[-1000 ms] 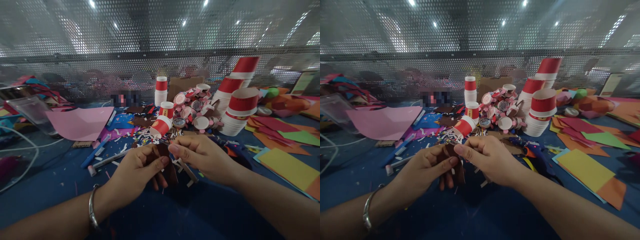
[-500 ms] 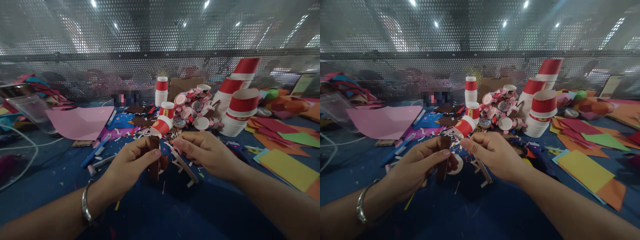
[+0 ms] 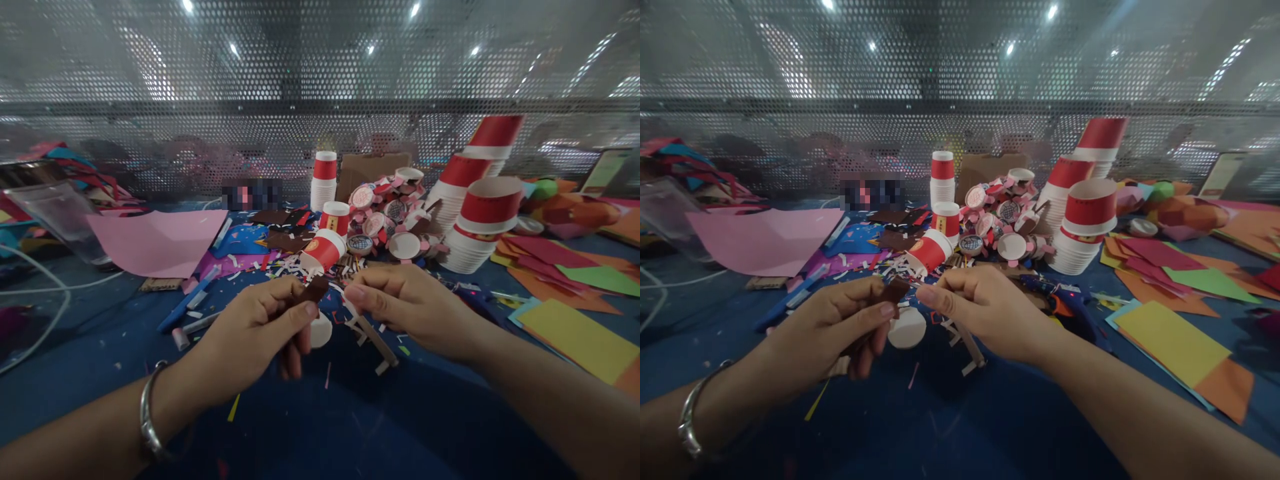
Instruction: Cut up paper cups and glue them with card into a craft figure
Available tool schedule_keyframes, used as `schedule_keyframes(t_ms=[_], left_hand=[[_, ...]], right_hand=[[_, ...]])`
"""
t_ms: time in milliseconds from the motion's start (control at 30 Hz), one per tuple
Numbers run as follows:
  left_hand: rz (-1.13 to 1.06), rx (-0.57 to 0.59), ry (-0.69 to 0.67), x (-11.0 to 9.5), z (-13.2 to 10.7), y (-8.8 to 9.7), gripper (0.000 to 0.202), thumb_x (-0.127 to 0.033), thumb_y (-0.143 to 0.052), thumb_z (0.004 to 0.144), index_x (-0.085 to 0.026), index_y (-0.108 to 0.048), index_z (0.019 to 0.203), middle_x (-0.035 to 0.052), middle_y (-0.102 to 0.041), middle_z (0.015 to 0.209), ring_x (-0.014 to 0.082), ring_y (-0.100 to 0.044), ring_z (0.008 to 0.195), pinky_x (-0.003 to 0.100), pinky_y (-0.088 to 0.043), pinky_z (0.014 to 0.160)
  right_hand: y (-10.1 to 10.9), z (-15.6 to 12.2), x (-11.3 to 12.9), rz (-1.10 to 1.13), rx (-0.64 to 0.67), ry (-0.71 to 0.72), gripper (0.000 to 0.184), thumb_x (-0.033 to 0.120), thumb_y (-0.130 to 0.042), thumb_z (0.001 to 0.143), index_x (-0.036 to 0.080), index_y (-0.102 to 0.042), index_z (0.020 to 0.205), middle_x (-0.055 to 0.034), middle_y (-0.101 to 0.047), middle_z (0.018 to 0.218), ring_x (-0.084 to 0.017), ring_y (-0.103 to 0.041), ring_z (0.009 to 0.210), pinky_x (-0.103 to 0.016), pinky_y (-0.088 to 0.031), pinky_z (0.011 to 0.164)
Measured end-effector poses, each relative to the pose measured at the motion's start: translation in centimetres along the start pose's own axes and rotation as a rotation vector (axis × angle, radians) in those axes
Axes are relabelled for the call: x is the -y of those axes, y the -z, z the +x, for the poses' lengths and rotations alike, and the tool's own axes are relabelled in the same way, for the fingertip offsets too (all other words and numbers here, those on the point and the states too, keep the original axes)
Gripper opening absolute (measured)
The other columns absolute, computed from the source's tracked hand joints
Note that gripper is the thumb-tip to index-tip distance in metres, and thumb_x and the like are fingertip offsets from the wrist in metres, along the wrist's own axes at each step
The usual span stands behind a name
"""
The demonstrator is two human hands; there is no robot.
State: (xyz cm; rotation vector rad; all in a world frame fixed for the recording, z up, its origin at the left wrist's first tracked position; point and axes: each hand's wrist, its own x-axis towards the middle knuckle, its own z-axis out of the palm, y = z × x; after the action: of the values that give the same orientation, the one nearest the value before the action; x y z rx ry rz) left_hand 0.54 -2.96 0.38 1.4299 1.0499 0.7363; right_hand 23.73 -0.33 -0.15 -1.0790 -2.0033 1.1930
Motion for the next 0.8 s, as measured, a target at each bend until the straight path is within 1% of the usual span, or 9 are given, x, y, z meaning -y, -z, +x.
schedule_keyframes(t_ms=[67,167,267,567,667,800], left_hand=[[0.09,-0.015,-0.011,-0.12,-0.18,0.12,0.025,-0.036,-0.063,0.095,-0.019,-0.057,0.077,-0.0056,-0.058,0.057,0.005,-0.051,0.037,0.012,-0.036,0.037],[0.195,-0.048,-0.028,-0.19,-0.33,0.33,0.027,-0.039,-0.064,0.094,-0.018,-0.062,0.078,-0.0058,-0.055,0.055,0.0041,-0.045,0.037,0.013,-0.031,0.035],[0.225,-0.063,-0.028,-0.2,-0.37,0.42,0.027,-0.041,-0.063,0.094,-0.019,-0.064,0.078,-0.0064,-0.052,0.053,0.0046,-0.043,0.036,0.014,-0.03,0.035],[0.226,-0.042,-0.032,-0.31,-0.42,0.38,0.031,-0.043,-0.064,0.092,-0.018,-0.063,0.073,-0.0065,-0.048,0.049,0.0053,-0.038,0.036,0.016,-0.028,0.035],[0.229,-0.033,-0.042,-0.29,-0.37,0.52,0.031,-0.043,-0.065,0.092,-0.019,-0.064,0.073,-0.0065,-0.048,0.049,0.0057,-0.038,0.036,0.016,-0.028,0.035],[0.244,-0.04,-0.05,-0.19,-0.3,0.55,0.034,-0.046,-0.06,0.095,-0.02,-0.065,0.073,-0.0057,-0.049,0.05,0.0068,-0.04,0.036,0.017,-0.029,0.035]], right_hand=[[0.01,0.01,0.03,-0.048,0.004,0.01,0.053,0.065,-0.055,0.097,0.018,-0.054,0.072,0.0057,-0.038,0.063,-0.008,-0.032,0.054,-0.024,-0.023,0.047],[0.04,-0.02,0.13,-0.107,0.003,0.019,0.055,0.065,-0.053,0.098,0.018,-0.055,0.071,0.0044,-0.041,0.066,-0.009,-0.034,0.056,-0.025,-0.026,0.049],[0.04,-0.1,0.26,-0.124,0.006,0.028,0.055,0.066,-0.052,0.098,0.018,-0.055,0.071,0.0037,-0.043,0.066,-0.009,-0.036,0.057,-0.025,-0.027,0.051],[0.06,-0.15,0.31,-0.11,0.029,0.049,0.05,0.061,-0.056,0.098,0.019,-0.058,0.071,0.004,-0.046,0.063,-0.011,-0.041,0.058,-0.025,-0.03,0.053],[0.01,-0.19,0.36,-0.132,0.024,0.067,0.053,0.062,-0.055,0.098,0.019,-0.054,0.068,0.0035,-0.045,0.064,-0.011,-0.041,0.059,-0.025,-0.031,0.053],[0.04,-0.29,0.55,-0.118,-0.02,0.056,0.057,0.067,-0.051,0.098,0.02,-0.049,0.066,0.0043,-0.04,0.062,-0.01,-0.037,0.054,-0.025,-0.028,0.05]])
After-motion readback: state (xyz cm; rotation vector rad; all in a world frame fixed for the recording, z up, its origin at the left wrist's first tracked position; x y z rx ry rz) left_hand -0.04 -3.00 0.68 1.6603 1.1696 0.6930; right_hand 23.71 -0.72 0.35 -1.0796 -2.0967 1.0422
